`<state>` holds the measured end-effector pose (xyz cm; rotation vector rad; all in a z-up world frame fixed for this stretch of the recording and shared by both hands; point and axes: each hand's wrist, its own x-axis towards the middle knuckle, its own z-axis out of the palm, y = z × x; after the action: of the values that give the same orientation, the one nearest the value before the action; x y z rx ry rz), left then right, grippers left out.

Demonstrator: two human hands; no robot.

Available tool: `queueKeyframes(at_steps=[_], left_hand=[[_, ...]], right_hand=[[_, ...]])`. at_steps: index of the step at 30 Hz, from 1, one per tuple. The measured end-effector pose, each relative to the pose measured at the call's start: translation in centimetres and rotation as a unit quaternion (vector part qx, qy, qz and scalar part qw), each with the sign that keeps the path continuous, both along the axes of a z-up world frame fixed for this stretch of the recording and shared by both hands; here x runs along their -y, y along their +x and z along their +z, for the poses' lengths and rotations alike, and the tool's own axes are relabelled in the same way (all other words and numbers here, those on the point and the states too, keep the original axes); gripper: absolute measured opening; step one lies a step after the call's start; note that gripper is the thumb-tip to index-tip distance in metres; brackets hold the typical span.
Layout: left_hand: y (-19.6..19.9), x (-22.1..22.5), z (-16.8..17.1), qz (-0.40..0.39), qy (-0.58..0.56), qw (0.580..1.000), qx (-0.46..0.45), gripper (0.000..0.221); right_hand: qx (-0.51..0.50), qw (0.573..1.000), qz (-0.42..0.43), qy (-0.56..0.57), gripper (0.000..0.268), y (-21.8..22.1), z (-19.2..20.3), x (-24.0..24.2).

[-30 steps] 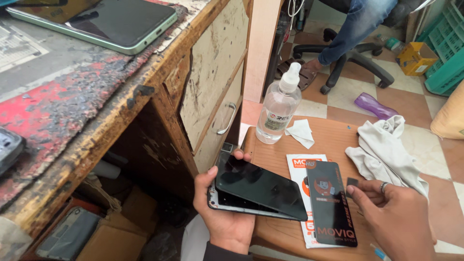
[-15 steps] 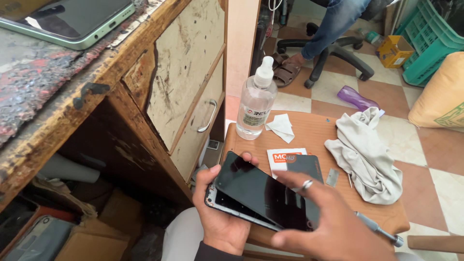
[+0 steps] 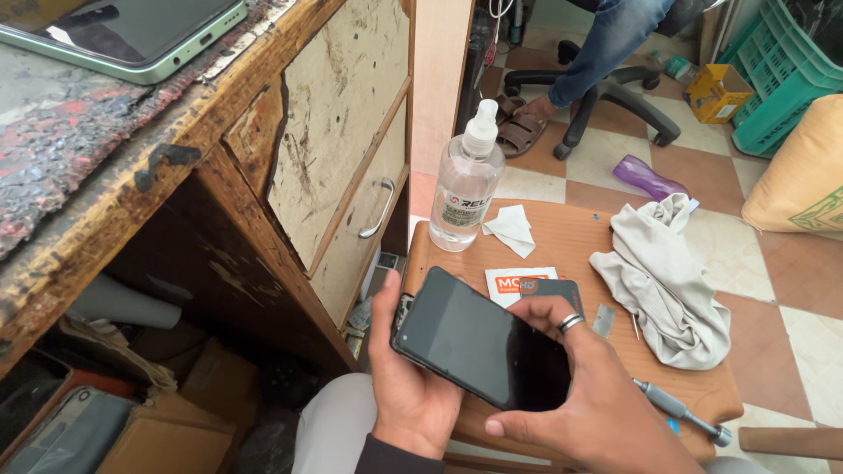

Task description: The person disassembles a smartphone, removes the battery, and cleans the internal frame with a cloth. They then reassemble the device by reconnecting the battery and snapping the back cover into place.

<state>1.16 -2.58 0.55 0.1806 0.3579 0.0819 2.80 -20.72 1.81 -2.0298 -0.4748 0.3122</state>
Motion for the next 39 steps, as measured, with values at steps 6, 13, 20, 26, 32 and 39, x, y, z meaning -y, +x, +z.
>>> queueKeyframes(at_steps=[6, 13, 20, 26, 32, 39], left_hand=[[-0.1, -0.1, 0.5, -0.01, 0.035, 0.999, -0.008, 0.083], [-0.2, -0.2, -1.8, -0.047, 0.147, 0.978, 0.141, 0.043], [0.3, 0.2, -2.8, -0.06, 0.224, 0.969, 0.082, 0.051], [0.7, 0.3, -2.1, -0.055, 0.317, 0.943, 0.082, 0.078], [0.5, -0.1, -1.2, -0.039, 0.359, 0.93, 0.072, 0.08], [-0.4, -0.5, 1.3, -0.038, 0.292, 0.939, 0.178, 0.064]], right_hand=[[-0.131, 0.976, -0.013, 0.172, 0.092, -0.1, 0.2, -0.5], [-0.178, 0.955, -0.047, 0.232, 0.081, -0.2, 0.2, -0.4], [-0.15, 0.961, -0.093, 0.211, 0.078, -0.1, -1.1, 0.5], [-0.2, 0.946, -0.132, 0.217, 0.071, -0.3, -1.6, -0.7], [-0.364, 0.834, -0.127, 0.395, 0.052, -0.9, -3.4, -1.3], [-0.352, 0.774, -0.137, 0.509, 0.05, -1.1, -2.2, -2.1]])
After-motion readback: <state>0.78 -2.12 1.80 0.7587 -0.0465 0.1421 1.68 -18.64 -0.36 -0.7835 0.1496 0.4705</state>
